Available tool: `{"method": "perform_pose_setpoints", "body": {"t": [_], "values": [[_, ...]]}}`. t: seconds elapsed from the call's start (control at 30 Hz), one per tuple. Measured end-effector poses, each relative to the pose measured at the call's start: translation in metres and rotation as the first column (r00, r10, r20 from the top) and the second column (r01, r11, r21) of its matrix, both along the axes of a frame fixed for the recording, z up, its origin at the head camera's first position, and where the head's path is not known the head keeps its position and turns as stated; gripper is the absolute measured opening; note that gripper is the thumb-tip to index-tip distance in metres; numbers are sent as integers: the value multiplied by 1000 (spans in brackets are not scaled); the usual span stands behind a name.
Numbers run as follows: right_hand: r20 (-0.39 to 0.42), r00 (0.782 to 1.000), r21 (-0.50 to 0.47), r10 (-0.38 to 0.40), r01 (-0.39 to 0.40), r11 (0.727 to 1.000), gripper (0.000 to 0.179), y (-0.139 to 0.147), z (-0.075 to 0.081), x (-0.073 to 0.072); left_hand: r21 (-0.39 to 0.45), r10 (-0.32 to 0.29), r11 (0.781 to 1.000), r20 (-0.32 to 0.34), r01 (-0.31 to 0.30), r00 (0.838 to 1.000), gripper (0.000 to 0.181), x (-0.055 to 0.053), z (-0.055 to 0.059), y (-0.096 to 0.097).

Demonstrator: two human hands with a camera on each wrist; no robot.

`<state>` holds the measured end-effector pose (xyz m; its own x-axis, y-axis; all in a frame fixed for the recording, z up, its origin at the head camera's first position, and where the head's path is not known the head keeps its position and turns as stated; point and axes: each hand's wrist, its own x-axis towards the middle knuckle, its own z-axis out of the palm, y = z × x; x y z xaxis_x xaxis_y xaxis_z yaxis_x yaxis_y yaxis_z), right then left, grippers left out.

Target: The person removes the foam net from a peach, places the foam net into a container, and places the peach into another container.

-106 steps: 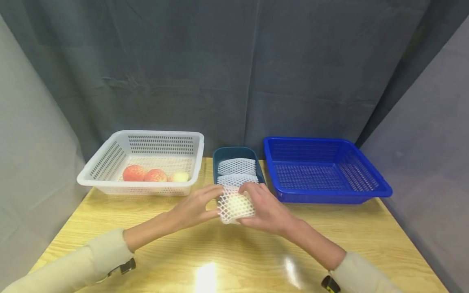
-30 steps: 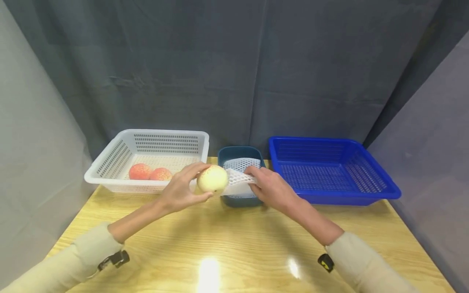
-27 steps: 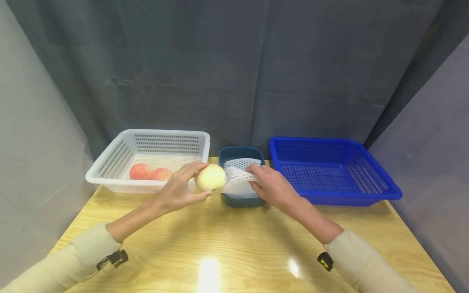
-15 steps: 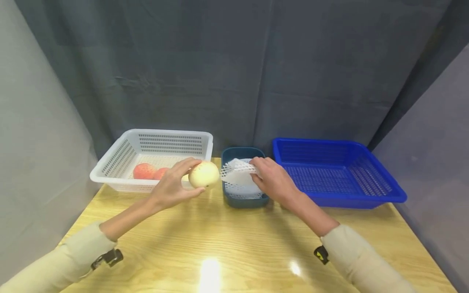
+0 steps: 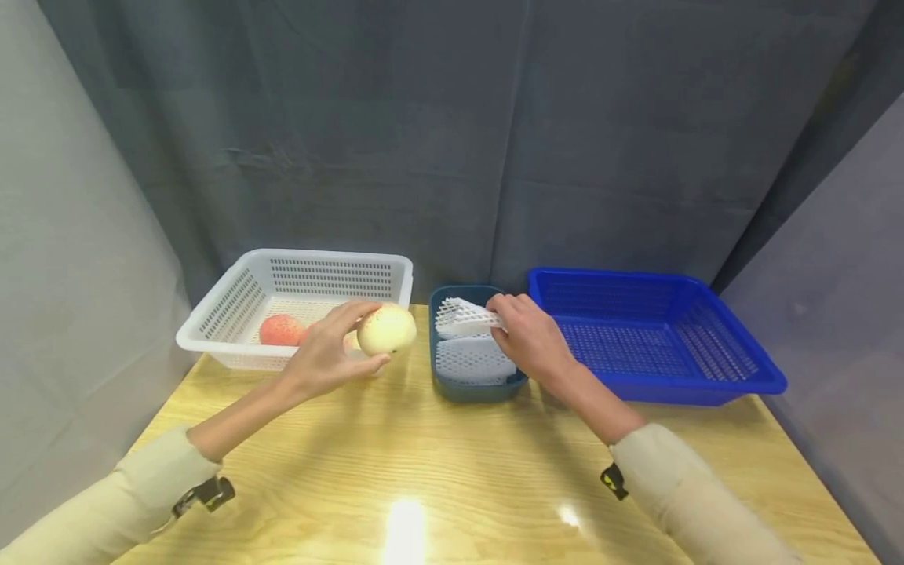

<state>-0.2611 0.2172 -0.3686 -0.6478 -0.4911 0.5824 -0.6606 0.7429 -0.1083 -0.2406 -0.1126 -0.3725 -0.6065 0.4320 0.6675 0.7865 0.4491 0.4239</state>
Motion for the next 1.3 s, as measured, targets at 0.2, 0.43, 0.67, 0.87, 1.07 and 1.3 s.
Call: {"method": "perform_pose_setpoints", "body": {"t": [0.2, 0.43, 0.67, 0.87, 1.07, 1.3], "values": [[-42, 998, 12, -37, 38, 999, 23, -1, -15, -17, -1, 16, 1000, 16, -16, 1000, 64, -4, 0, -5], [-24, 997, 33, -77, 78, 996, 24, -3, -26, -28, -9, 59, 998, 20, -59, 998, 64, -9, 1, -11], [33, 997, 82, -71, 68, 994, 29, -7, -37, -31, 4, 94, 996, 70, -94, 993, 64, -17, 0, -18], [115, 991, 125, -68, 54, 991, 30, -8, -44, -29, 16, 112, 993, 81, -114, 990, 65, -26, 0, -22], [181, 982, 137, -49, 24, 990, 35, -8, -50, -27, 11, 138, 990, 99, -140, 985, 64, -34, 0, -23], [190, 980, 160, -52, 21, 987, 46, -8, -54, -26, -13, 204, 979, 173, -205, 964, 64, -47, 2, -24]]}}
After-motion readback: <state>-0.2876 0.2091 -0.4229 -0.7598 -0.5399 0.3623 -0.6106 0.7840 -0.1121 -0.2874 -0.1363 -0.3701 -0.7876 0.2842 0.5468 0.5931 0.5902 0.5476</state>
